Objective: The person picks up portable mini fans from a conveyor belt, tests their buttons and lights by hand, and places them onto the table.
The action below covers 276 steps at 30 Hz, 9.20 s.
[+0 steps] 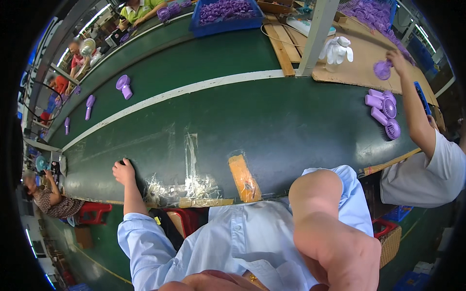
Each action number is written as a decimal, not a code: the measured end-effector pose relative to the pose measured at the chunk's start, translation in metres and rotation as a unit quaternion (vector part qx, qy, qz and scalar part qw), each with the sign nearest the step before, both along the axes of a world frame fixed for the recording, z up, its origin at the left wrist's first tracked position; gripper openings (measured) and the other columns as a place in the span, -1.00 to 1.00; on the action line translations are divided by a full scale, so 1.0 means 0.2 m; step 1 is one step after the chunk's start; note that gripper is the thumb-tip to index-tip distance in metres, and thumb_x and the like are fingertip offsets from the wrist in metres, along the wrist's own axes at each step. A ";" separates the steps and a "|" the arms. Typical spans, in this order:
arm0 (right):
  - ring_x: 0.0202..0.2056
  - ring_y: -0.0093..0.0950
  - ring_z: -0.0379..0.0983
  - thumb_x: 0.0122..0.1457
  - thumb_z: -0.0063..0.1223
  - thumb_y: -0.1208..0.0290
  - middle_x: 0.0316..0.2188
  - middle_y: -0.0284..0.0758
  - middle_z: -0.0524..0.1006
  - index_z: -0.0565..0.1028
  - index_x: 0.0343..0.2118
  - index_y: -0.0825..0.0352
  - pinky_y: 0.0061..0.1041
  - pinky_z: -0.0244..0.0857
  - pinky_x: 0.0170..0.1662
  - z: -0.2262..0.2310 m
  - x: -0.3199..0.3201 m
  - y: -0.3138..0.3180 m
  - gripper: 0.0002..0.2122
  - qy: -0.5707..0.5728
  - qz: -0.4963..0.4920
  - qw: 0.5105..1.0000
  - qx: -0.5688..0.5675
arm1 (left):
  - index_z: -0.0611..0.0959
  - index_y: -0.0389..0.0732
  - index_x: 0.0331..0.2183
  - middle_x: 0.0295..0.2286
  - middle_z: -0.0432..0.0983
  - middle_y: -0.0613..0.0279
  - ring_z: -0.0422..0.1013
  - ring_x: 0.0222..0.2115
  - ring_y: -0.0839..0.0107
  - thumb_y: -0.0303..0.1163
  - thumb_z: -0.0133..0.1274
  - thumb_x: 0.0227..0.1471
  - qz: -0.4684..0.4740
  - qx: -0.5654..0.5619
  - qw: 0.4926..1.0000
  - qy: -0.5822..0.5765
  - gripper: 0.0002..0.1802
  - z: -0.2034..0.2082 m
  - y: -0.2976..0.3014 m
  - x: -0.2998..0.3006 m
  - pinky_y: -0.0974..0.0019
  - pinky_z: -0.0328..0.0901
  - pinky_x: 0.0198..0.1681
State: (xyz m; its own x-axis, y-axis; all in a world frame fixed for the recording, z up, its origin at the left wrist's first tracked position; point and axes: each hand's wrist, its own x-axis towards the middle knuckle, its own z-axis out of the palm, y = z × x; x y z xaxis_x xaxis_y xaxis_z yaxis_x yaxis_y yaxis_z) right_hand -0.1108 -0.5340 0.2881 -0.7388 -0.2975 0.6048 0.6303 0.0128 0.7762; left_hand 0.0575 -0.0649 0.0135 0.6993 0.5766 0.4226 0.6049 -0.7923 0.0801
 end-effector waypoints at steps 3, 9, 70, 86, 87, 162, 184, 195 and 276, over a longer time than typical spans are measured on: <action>-0.19 -0.52 0.44 -0.06 -0.14 0.70 -0.44 -0.27 0.53 0.53 -0.46 0.34 -0.48 0.27 0.01 -0.01 -0.03 0.02 -0.81 0.052 -0.082 0.994 0.048 | 0.46 -0.19 -0.19 -0.17 0.34 0.06 0.26 -0.11 0.10 -0.02 -0.12 -0.01 0.007 -0.005 1.000 0.010 -0.53 0.01 0.02 -0.01 0.03 0.21 -0.11; -0.55 -0.35 0.38 0.20 -0.23 0.22 -0.58 -0.37 0.38 0.38 -0.63 0.24 -0.41 0.34 -0.36 -0.16 -0.04 -0.07 -0.68 0.392 0.082 0.843 -0.358 | 0.46 -0.19 -0.18 -0.16 0.34 0.05 0.24 -0.09 0.11 -0.03 -0.10 -0.01 0.002 -0.021 1.000 -0.002 -0.53 0.01 0.02 0.00 0.03 0.20 -0.09; -0.61 -0.56 0.35 0.08 -0.01 0.48 -0.65 -0.33 0.41 0.45 -0.59 0.38 -0.60 0.20 -0.56 -1.18 0.60 0.39 -0.85 0.831 0.017 0.415 -0.369 | 0.45 -0.15 -0.20 -0.19 0.35 0.09 0.25 -0.13 0.09 0.03 0.17 -0.27 -0.090 0.171 0.963 -0.189 -0.38 0.18 0.24 0.25 0.07 0.10 -0.06; -0.61 -0.29 0.30 0.12 -0.03 0.35 -0.64 -0.24 0.35 0.39 -0.58 0.39 -0.40 0.18 -0.52 -1.20 0.60 0.32 -0.77 0.801 -0.031 0.493 -0.339 | 0.32 -0.02 0.00 -0.21 0.35 -0.05 0.32 -0.15 0.02 0.17 0.17 -0.34 -0.164 -0.037 0.985 0.028 -0.13 0.33 0.24 0.26 -0.02 0.17 -0.08; -0.62 -0.28 0.29 0.11 -0.03 0.34 -0.66 -0.23 0.34 0.38 -0.59 0.38 -0.39 0.17 -0.52 -1.20 0.60 0.33 -0.77 0.801 -0.031 0.491 -0.343 | 0.31 -0.01 0.01 -0.22 0.35 -0.06 0.32 -0.16 0.01 0.11 0.19 -0.31 -0.208 -0.092 0.974 -0.015 -0.16 0.37 0.14 0.26 0.02 0.19 -0.09; -0.30 -0.30 0.48 -0.02 0.15 0.10 -0.38 -0.16 0.49 0.22 -0.08 0.36 -0.40 0.34 -0.25 -1.10 0.27 0.05 -0.44 0.831 -0.013 0.458 -0.316 | 0.40 -0.29 -0.05 -0.60 0.45 0.13 0.37 -0.60 0.31 0.00 -0.17 0.01 -0.343 -0.935 0.092 -0.019 -0.39 0.22 -1.59 -0.23 0.15 0.33 -0.28; -0.48 -0.37 0.51 0.02 0.11 0.18 -0.52 -0.21 0.52 0.33 -0.30 0.37 -0.45 0.38 -0.42 -1.04 0.26 0.02 -0.64 0.849 0.055 0.367 -0.378 | 0.42 -0.24 -0.09 -0.53 0.47 0.18 0.36 -0.58 0.38 -0.12 -0.15 0.05 -0.290 -0.945 0.151 0.021 -0.53 0.14 -1.56 -0.22 0.16 0.33 -0.24; -0.45 -0.23 0.49 -0.01 0.09 0.07 -0.55 -0.17 0.52 0.36 -0.40 0.38 -0.36 0.34 -0.38 -1.07 0.26 0.02 -0.60 0.810 -0.026 0.410 -0.419 | 0.43 -0.23 -0.07 -0.68 0.42 0.21 0.33 -0.69 0.43 -0.01 -0.21 0.10 -0.345 -0.932 0.103 0.045 -0.47 0.15 -1.54 -0.22 0.15 0.32 -0.20; -0.55 -0.31 0.46 -0.01 0.16 0.27 -0.55 -0.22 0.46 0.35 -0.33 0.35 -0.41 0.28 -0.50 -1.07 0.28 0.04 -0.69 0.868 -0.096 0.392 -0.289 | 0.33 -0.08 0.03 0.08 0.15 0.13 0.07 0.11 0.22 0.17 -0.28 0.04 0.128 -0.037 0.990 0.043 -0.34 0.14 0.66 0.28 -0.22 0.01 0.02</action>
State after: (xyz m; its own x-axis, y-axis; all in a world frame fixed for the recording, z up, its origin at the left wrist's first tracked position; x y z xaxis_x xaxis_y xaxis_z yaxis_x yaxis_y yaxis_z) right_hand -0.0542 -0.5258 0.0749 0.9605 0.2199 0.1704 0.2340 -0.3073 -0.9224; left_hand 0.1143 0.0671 0.0422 0.5570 0.7671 0.3184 0.7928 -0.6053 0.0715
